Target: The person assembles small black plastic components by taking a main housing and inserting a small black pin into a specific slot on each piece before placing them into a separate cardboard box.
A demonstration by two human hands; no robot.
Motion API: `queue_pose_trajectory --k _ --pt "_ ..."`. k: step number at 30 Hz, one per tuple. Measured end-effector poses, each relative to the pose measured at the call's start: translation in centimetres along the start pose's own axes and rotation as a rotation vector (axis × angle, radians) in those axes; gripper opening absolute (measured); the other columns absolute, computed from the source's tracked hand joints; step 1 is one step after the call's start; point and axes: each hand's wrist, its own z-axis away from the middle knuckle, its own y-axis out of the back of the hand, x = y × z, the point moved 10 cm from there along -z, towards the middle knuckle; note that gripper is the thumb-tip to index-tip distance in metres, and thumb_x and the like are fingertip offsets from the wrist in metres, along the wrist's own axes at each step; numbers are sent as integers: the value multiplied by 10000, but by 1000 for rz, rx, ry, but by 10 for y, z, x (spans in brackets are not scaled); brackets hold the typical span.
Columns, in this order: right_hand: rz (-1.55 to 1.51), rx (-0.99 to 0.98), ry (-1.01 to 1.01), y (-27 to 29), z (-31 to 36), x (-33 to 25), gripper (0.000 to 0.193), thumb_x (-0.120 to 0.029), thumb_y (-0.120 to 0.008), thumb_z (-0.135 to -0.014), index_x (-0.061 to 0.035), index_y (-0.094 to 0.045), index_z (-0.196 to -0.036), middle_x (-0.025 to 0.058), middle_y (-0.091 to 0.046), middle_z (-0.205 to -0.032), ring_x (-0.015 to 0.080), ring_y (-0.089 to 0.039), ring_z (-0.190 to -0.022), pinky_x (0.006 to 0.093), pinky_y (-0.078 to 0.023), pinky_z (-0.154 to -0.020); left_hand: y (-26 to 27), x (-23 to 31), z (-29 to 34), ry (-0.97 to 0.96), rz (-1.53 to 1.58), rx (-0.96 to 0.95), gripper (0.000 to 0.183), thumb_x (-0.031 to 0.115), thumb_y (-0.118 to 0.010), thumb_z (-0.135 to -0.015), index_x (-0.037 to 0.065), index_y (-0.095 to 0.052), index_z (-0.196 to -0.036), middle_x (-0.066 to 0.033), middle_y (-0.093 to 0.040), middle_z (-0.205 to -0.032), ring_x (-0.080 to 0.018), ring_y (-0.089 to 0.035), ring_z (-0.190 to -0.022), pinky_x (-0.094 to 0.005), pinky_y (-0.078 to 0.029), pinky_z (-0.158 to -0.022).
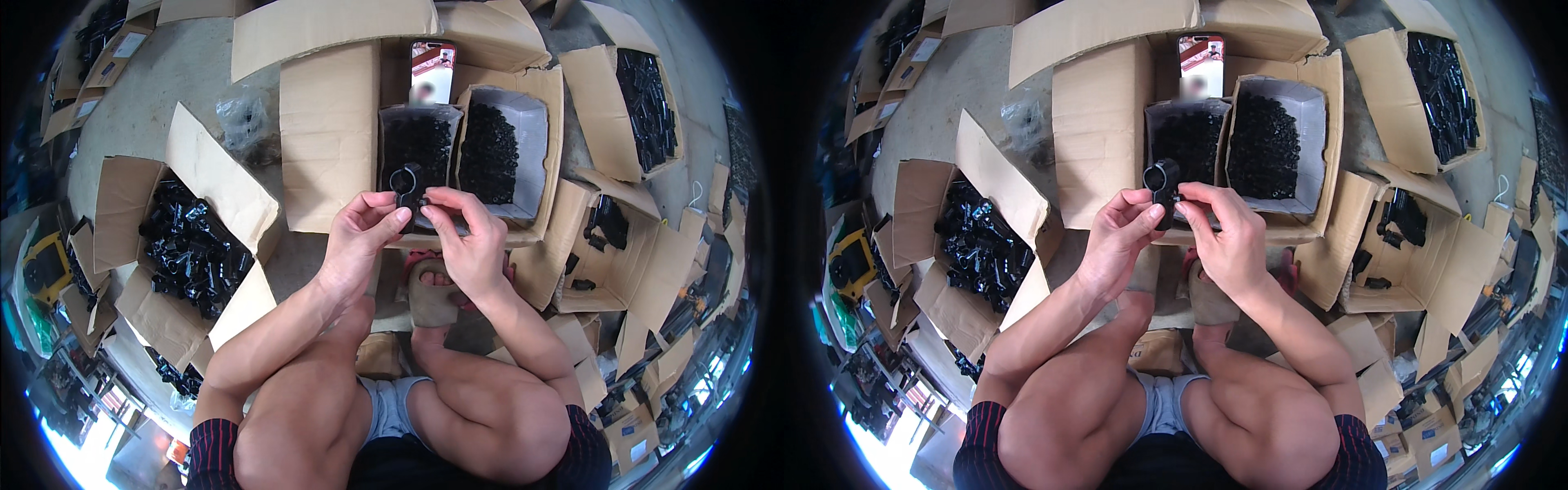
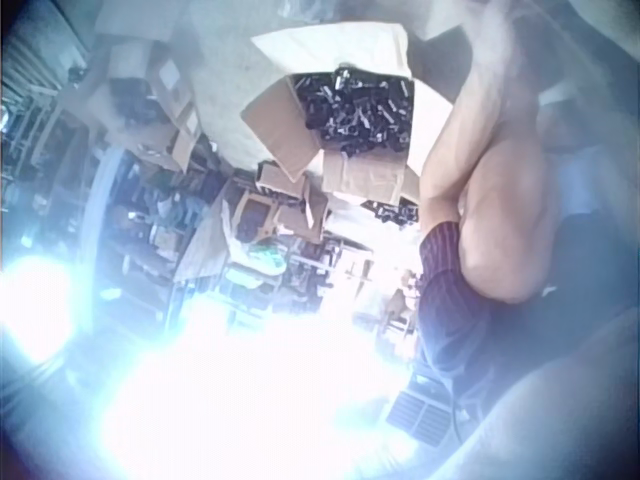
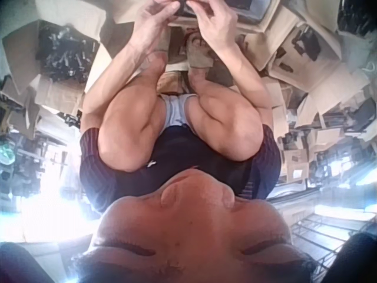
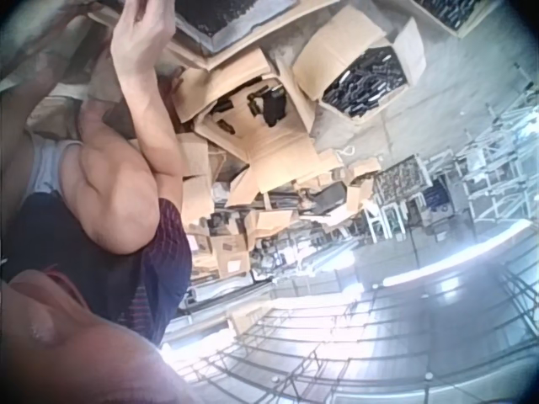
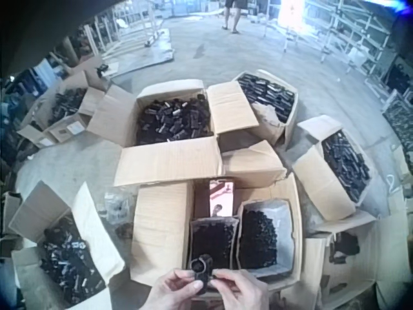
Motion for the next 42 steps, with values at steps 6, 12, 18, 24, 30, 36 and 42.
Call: queue_pose_trajectory --k 6,12,18,24,30,36,42 --pt "92 -49 108 0 -4 -9 139 -25 -749 -882 -23 -723 -1019 111 -725 -939 241 -704 -790 330 -560 -676 -3 6 2 -50 -19 -5 244 112 -750 -946 135 -613 -1147 12 -711 -1027 -76 -668 -927 -265 -533 -836" --pt "98 -57 107 -1 -5 -9 129 -34 -747 -887 -20 -718 -1012 108 -718 -922 242 -700 -783 336 -551 -670 -4 10 4 -39 11 26 247 46 -741 -934 70 -617 -1147 -33 -707 -1070 -92 -660 -981 -270 -525 -903" --pt "89 -58 57 -3 -4 -5 127 -55 -743 -901 -15 -708 -1016 109 -709 -909 243 -694 -786 336 -546 -676 -2 9 3 -53 34 35 257 3 -746 -918 37 -627 -1144 -57 -706 -1093 -106 -655 -1014 -280 -521 -947" --pt "119 -82 34 -9 -3 2 149 -113 -744 -917 -3 -671 -985 107 -690 -890 248 -673 -751 349 -533 -668 0 9 3 -65 12 58 267 -5 -766 -897 37 -635 -1126 -51 -699 -1076 -102 -645 -1006 -280 -516 -947" --pt "123 -87 1 -11 -2 7 158 -130 -724 -939 -2 -655 -1001 113 -689 -904 256 -671 -766 360 -530 -681 2 8 1 -76 -7 76 260 -15 -775 -883 42 -643 -1100 -45 -696 -1068 -98 -641 -997 -279 -517 -938" --pt "86 -59 20 -8 -1 6 145 -108 -716 -942 -1 -667 -1027 117 -699 -918 253 -678 -774 348 -530 -687 -1 9 1 -97 16 55 247 -30 -766 -885 44 -645 -1087 -41 -699 -1056 -94 -645 -984 -269 -523 -918" --pt "-11 -13 -45 -6 2 14 150 -45 -748 -901 -5 -719 -1042 118 -734 -931 214 -711 -781 312 -545 -691 -2 9 0 -99 13 49 245 -35 -758 -890 41 -643 -1093 -48 -707 -1059 -97 -653 -984 -270 -530 -918"
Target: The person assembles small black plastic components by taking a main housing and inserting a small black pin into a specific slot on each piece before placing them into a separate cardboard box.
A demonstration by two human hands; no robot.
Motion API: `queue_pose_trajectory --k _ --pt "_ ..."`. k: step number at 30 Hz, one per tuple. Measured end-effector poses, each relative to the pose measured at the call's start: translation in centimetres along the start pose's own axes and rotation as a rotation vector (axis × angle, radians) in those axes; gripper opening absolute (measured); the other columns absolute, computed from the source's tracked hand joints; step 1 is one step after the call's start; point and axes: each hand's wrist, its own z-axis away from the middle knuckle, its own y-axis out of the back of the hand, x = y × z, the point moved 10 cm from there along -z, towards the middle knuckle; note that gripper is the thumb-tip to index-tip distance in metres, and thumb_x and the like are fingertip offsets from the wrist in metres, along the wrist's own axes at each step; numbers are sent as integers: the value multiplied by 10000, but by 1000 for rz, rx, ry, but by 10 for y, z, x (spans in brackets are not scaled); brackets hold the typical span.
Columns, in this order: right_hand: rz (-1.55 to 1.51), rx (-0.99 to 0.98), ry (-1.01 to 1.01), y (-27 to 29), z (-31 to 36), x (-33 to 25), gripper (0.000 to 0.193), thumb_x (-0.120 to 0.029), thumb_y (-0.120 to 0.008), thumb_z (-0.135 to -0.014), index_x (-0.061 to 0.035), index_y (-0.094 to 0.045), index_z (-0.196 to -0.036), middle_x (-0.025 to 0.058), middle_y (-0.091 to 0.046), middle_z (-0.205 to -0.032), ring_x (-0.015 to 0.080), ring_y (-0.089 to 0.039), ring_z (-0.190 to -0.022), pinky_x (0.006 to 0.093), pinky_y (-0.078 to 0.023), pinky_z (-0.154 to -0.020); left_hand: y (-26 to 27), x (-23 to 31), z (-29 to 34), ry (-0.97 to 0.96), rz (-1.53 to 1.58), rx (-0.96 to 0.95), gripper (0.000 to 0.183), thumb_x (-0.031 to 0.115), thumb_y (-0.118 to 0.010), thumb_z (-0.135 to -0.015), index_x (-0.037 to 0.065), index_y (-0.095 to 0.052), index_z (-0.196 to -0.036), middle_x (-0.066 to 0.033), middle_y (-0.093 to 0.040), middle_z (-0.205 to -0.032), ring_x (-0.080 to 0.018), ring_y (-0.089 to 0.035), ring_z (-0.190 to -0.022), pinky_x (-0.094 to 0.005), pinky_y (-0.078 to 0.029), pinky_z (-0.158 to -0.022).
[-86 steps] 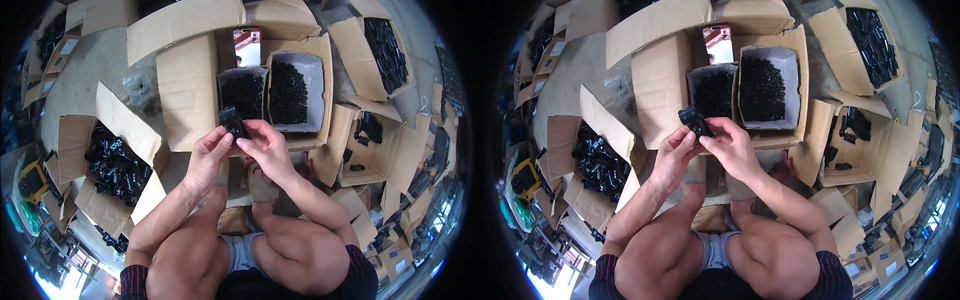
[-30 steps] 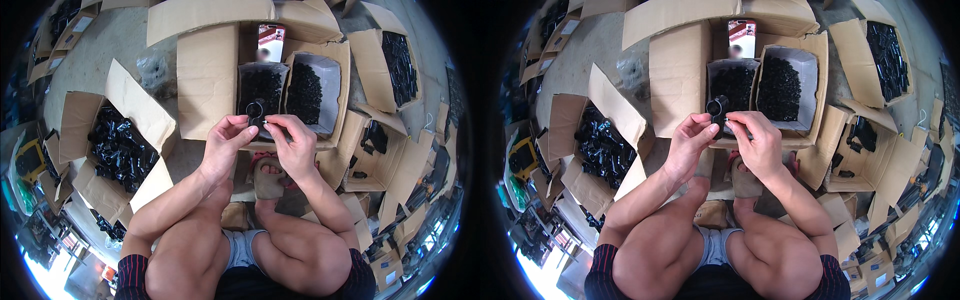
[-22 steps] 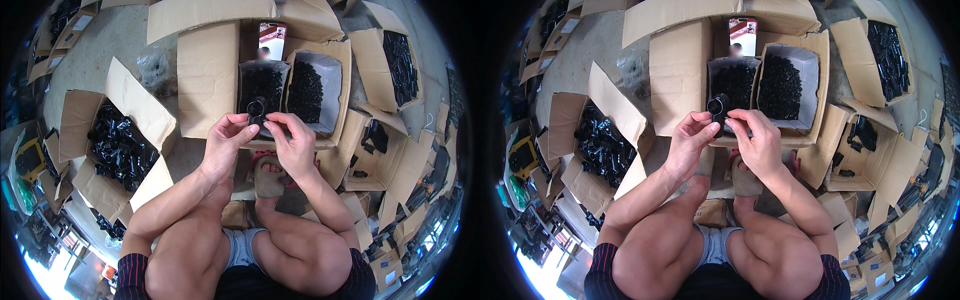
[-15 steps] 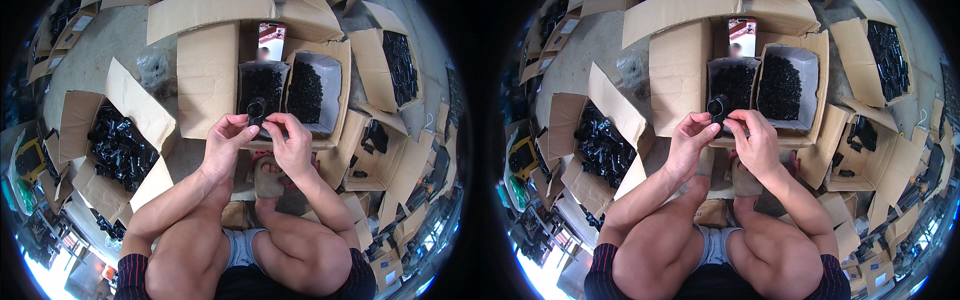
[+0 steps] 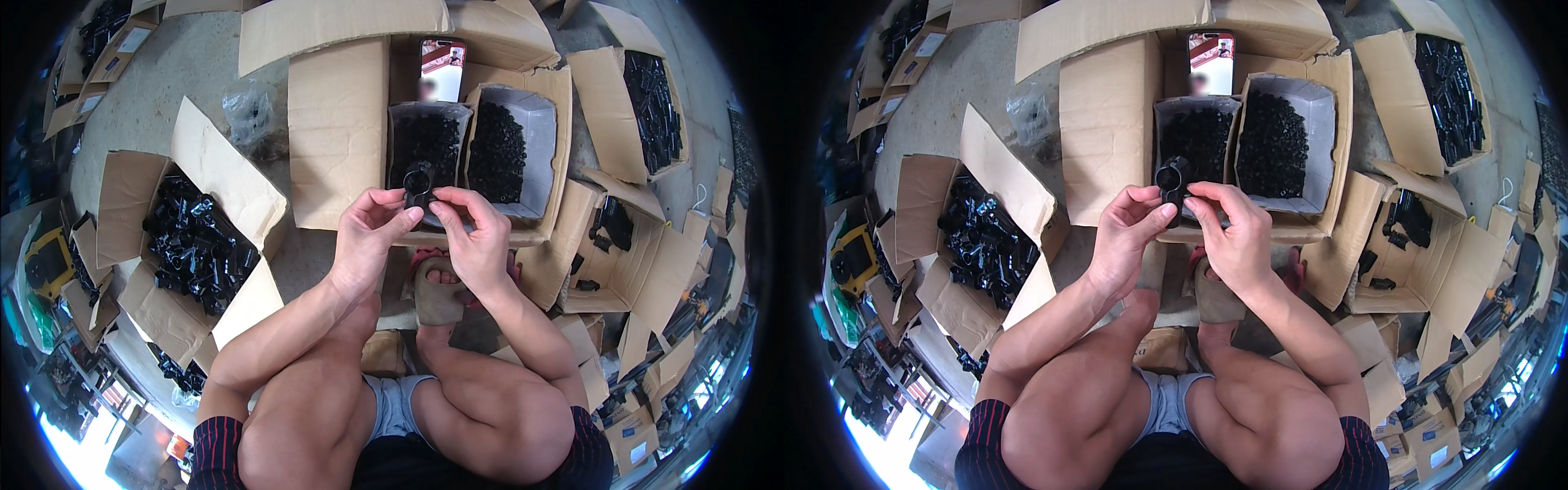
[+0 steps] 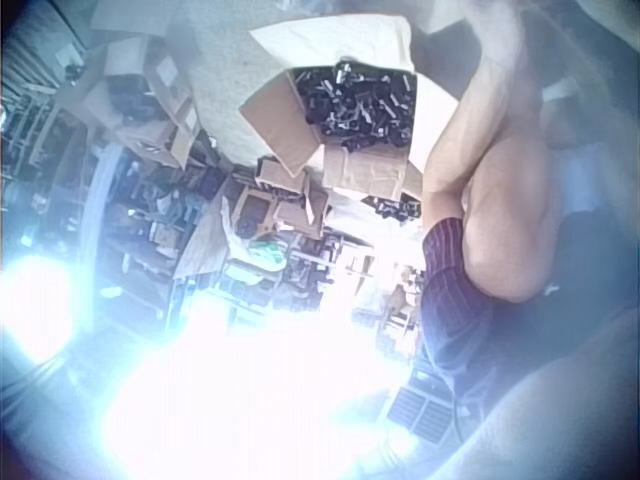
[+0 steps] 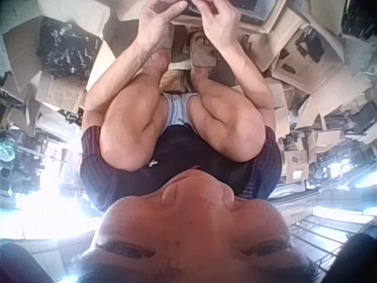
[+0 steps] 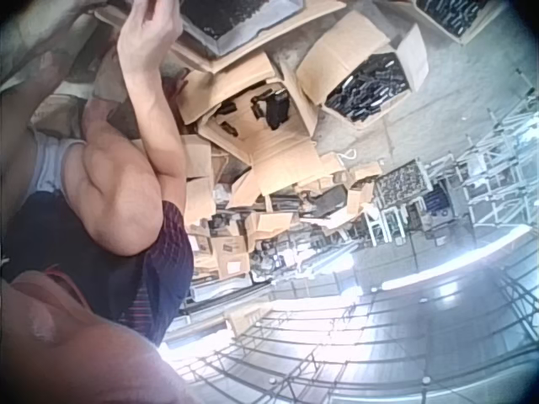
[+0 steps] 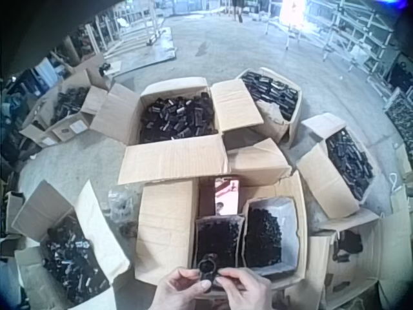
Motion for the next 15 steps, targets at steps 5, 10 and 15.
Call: queue_pose_trajectory --k 5,10,15 --pt "-8 -10 -6 0 0 0 147 -25 -754 -891 -4 -729 -1034 116 -741 -928 197 -720 -789 301 -551 -696 1 0 0 0 2 3 250 -29 -759 -893 39 -641 -1102 -54 -713 -1058 -101 -658 -985 -272 -534 -919" --pt "4 2 0 1 -1 -3 135 -37 -765 -887 2 -728 -1011 117 -742 -918 193 -715 -774 303 -550 -686 0 0 0 0 -3 -3 250 -21 -760 -895 37 -639 -1107 -57 -712 -1062 -103 -657 -986 -274 -532 -923" --pt "41 33 29 1 0 2 135 -69 -773 -889 8 -720 -987 127 -739 -913 209 -703 -750 310 -545 -674 -2 0 1 8 12 6 256 -15 -764 -894 33 -639 -1112 -57 -712 -1068 -102 -650 -995 -276 -520 -930"
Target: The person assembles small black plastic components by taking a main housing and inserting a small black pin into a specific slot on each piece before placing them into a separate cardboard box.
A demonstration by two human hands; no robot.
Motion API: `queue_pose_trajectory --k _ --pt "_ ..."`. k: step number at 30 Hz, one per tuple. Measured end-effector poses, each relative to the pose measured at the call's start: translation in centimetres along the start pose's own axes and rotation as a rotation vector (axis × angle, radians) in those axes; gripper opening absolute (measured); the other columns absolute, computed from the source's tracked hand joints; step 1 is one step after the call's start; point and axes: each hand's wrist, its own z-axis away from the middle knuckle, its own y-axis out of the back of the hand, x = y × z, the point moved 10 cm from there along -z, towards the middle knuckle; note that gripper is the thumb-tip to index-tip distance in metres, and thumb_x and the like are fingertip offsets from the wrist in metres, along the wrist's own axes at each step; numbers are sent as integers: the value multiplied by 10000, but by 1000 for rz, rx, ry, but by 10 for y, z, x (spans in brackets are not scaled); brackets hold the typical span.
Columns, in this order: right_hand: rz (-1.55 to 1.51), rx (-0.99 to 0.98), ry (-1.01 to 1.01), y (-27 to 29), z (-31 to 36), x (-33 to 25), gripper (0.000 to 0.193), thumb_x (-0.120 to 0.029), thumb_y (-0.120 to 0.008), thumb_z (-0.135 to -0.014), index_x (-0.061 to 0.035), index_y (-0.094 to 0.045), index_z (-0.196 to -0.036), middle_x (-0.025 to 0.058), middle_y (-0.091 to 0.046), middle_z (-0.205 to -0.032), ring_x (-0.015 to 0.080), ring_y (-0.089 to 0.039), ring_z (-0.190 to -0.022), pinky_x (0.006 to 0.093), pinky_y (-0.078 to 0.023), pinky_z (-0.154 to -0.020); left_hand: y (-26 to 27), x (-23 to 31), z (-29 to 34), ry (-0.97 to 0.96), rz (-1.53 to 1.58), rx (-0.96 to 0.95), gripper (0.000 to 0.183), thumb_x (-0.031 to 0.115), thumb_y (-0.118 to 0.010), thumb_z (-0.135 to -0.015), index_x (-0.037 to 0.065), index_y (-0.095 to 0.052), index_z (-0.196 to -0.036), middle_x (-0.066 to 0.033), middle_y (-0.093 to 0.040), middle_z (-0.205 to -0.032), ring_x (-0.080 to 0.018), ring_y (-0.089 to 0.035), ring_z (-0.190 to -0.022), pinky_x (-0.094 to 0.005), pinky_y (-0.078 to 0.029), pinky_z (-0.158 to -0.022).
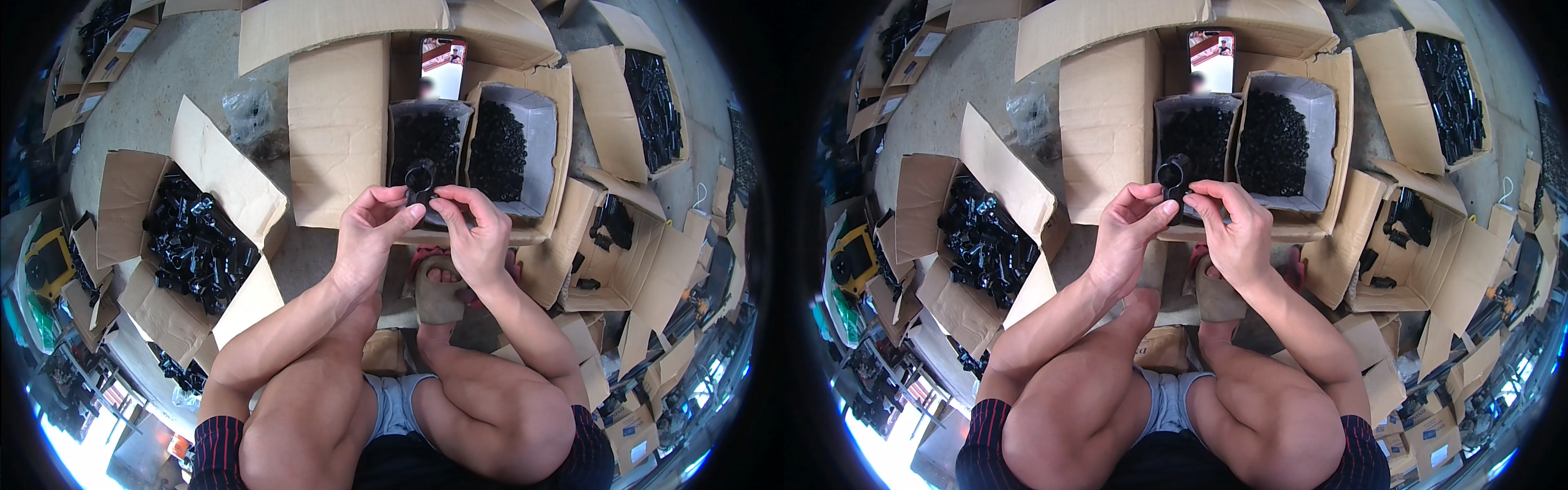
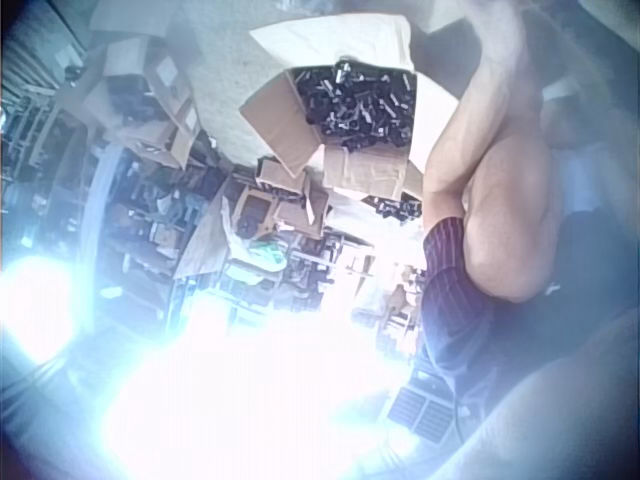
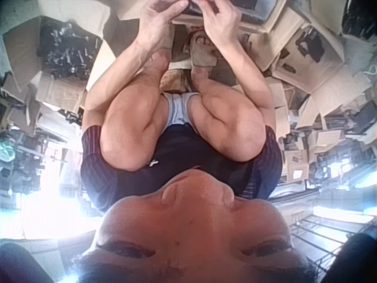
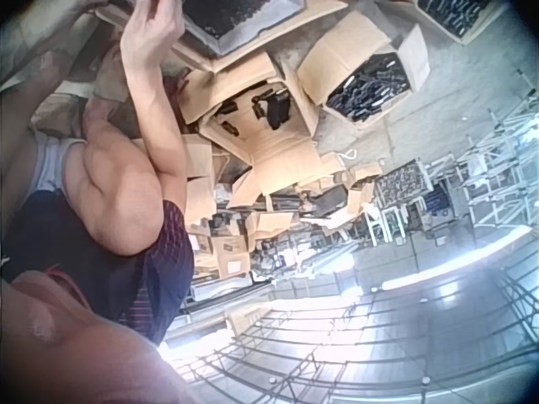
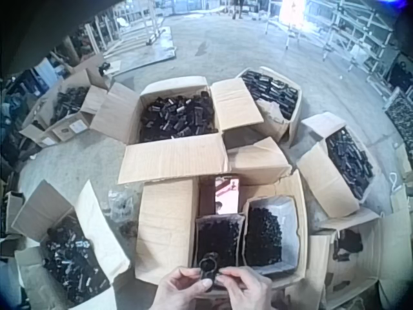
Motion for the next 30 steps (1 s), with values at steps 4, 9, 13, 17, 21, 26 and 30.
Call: queue_pose_trajectory --k 4,9,13,17,21,26,30 --pt "25 -11 14 -1 -1 -1 141 -92 -768 -897 3 -707 -982 121 -719 -900 220 -685 -729 322 -533 -658 -1 1 1 -6 2 -9 261 -9 -770 -891 38 -640 -1112 -45 -699 -1063 -93 -638 -984 -270 -513 -922" --pt "71 -38 47 -7 -3 -5 150 -142 -714 -950 -4 -658 -933 108 -640 -820 258 -630 -718 354 -502 -644 1 -1 0 -22 -39 2 264 -7 -776 -886 50 -644 -1108 -19 -671 -1043 -81 -622 -950 -256 -510 -897" --pt "247 -112 125 -11 -2 -5 193 -197 -674 -973 -17 -630 -923 118 -606 -804 317 -606 -750 397 -496 -675 -4 -2 0 -25 -46 -28 261 -3 -777 -887 51 -644 -1105 -21 -672 -1046 -82 -623 -955 -256 -517 -888" --pt "201 -119 212 -4 -4 -17 183 -188 -657 -964 -18 -603 -919 134 -590 -815 344 -604 -763 445 -494 -689 0 -5 -1 -21 -9 -11 252 2 -771 -893 52 -642 -1104 -39 -686 -1080 -99 -640 -997 -271 -527 -914" --pt "195 -130 288 -7 0 -17 178 -158 -648 -957 -16 -567 -887 152 -600 -843 356 -612 -781 464 -493 -685 2 -7 1 10 -59 7 272 -8 -765 -890 58 -631 -1118 -56 -697 -1090 -121 -651 -1004 -286 -519 -930" --pt "195 -204 163 -9 1 -4 266 -249 -639 -987 -7 -573 -900 149 -613 -851 352 -615 -734 453 -483 -627 2 -6 3 10 -89 -13 243 -16 -737 -909 73 -626 -1107 -46 -695 -1080 -107 -639 -992 -275 -509 -906" --pt "72 -99 203 4 1 -11 237 -224 -669 -968 -10 -580 -915 123 -594 -807 336 -610 -711 431 -480 -611 -1 -6 3 19 -100 -9 231 -18 -729 -915 78 -625 -1097 -42 -693 -1082 -101 -636 -995 -270 -510 -900"
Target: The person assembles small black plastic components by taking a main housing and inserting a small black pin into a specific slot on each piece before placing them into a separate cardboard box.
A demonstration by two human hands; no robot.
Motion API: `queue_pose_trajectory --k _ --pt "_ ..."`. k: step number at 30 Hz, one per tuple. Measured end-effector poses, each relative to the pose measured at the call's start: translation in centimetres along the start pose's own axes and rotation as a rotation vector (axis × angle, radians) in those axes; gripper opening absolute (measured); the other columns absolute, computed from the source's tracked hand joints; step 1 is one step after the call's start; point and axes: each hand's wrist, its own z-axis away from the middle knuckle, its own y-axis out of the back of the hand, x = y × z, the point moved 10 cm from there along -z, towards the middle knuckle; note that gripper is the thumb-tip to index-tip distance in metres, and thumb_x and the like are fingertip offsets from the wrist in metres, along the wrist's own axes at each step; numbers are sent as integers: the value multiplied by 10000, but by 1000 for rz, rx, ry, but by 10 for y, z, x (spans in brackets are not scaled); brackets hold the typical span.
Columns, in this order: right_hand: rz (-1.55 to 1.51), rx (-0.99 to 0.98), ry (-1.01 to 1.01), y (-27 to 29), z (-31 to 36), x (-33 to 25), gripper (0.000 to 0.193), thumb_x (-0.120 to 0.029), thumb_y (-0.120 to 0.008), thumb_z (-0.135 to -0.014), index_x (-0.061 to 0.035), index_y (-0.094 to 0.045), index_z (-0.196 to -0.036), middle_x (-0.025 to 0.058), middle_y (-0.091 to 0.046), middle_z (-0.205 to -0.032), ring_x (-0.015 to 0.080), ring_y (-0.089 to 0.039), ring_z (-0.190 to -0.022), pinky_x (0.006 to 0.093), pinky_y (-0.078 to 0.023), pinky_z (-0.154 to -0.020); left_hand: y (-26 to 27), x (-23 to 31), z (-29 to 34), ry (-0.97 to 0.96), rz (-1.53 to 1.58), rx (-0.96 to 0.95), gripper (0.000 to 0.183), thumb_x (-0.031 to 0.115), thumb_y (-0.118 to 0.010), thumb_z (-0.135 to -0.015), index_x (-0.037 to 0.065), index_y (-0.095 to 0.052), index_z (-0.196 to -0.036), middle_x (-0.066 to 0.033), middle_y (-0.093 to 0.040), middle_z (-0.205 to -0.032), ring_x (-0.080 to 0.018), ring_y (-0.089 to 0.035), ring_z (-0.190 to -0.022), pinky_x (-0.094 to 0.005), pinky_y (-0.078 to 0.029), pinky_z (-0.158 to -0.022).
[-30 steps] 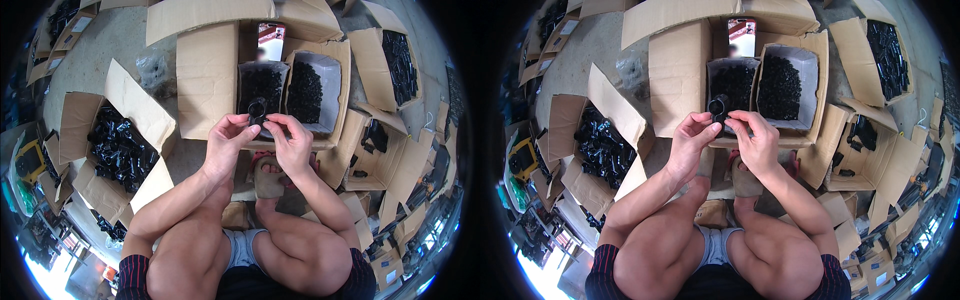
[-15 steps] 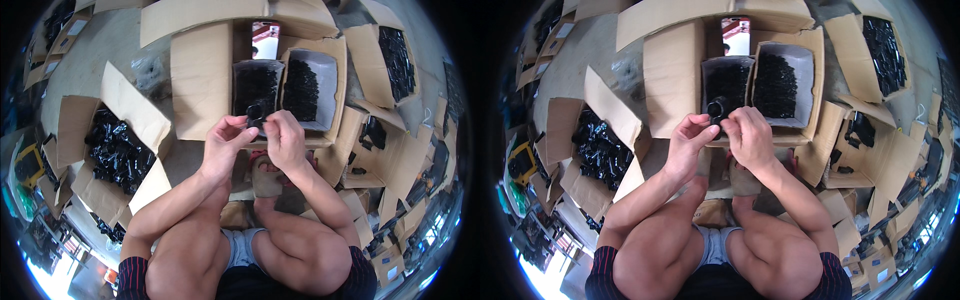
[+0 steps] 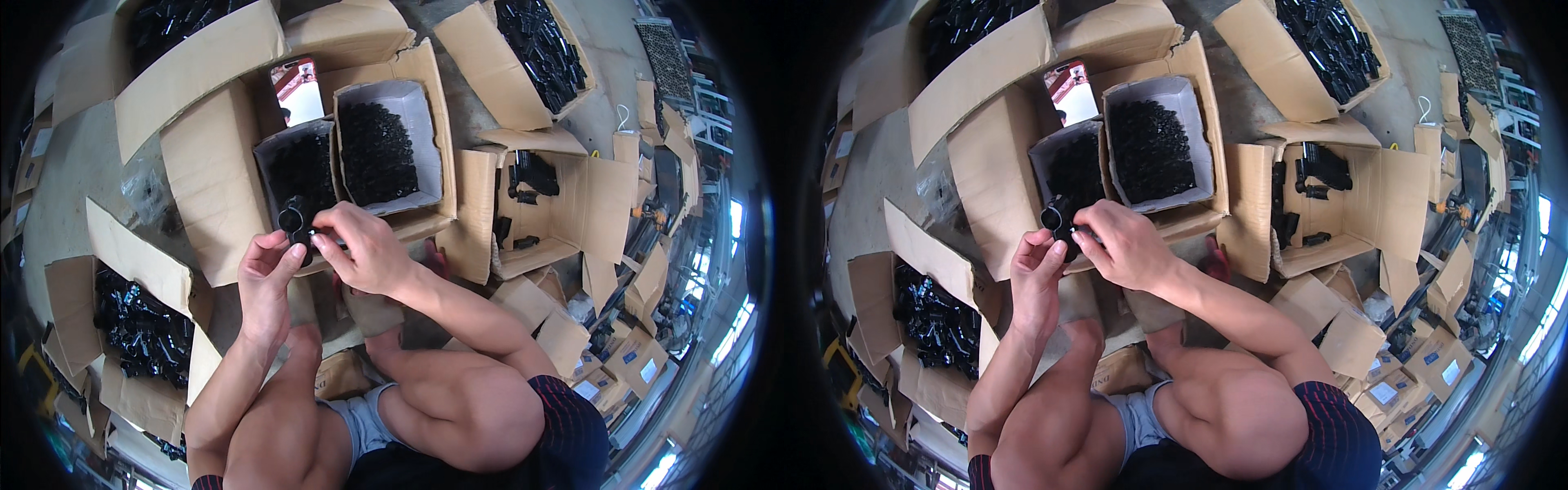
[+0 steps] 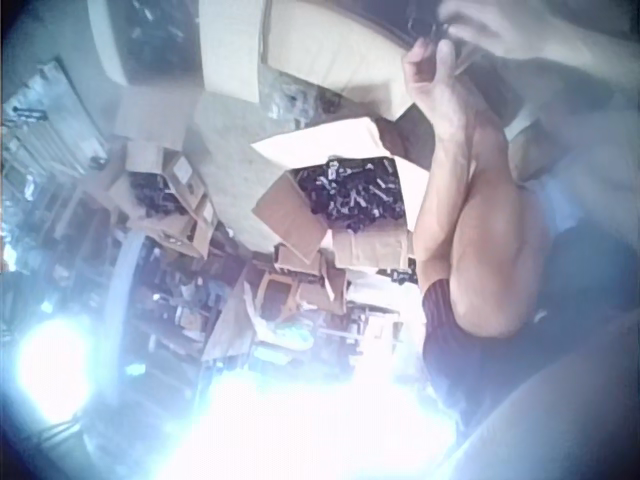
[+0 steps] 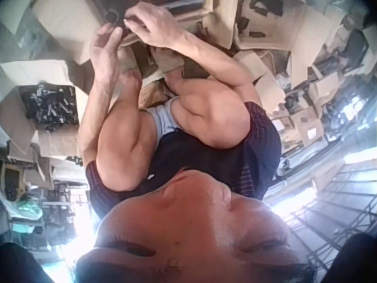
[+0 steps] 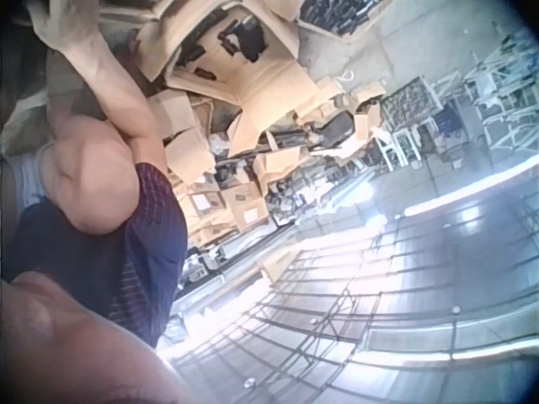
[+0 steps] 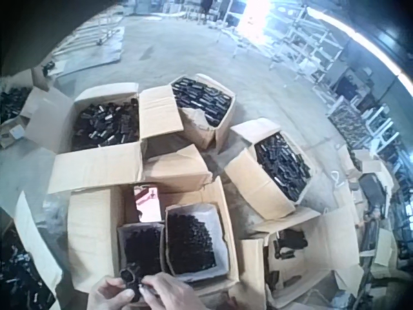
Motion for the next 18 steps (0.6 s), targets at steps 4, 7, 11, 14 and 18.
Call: queue_pose_trajectory --k 4,7,11,14,18 --pt "141 -96 58 -8 3 4 226 -223 -665 -966 -35 -567 -888 106 -581 -776 321 -609 -710 431 -488 -625 -1 -1 1 -6 -18 -14 229 -18 -727 -916 80 -625 -1095 -39 -693 -1079 -101 -633 -996 -271 -507 -903" --pt "80 -49 42 -2 0 -4 261 -249 -655 -974 -39 -559 -851 107 -567 -750 316 -602 -690 431 -475 -605 0 0 2 -3 -19 -9 229 -21 -726 -915 79 -624 -1095 -36 -692 -1076 -101 -631 -992 -271 -503 -903" --pt "106 -49 56 -8 5 4 304 -304 -684 -955 -36 -570 -869 114 -571 -763 327 -604 -686 434 -469 -597 -2 -1 1 -5 -39 -13 229 -20 -722 -919 76 -622 -1101 -31 -684 -1069 -100 -628 -981 -273 -501 -908" --pt "136 -103 34 -6 5 9 288 -300 -716 -925 -39 -595 -921 111 -592 -819 337 -623 -710 430 -494 -613 -2 -2 1 11 -62 -11 236 -21 -717 -923 80 -615 -1110 -26 -670 -1063 -98 -622 -974 -271 -495 -908" --pt "68 -11 65 6 7 0 278 -286 -753 -880 -52 -603 -877 97 -589 -777 329 -634 -703 422 -496 -606 -4 -10 2 12 -54 -44 233 -17 -714 -925 90 -609 -1103 -12 -659 -1062 -90 -613 -973 -257 -487 -892"
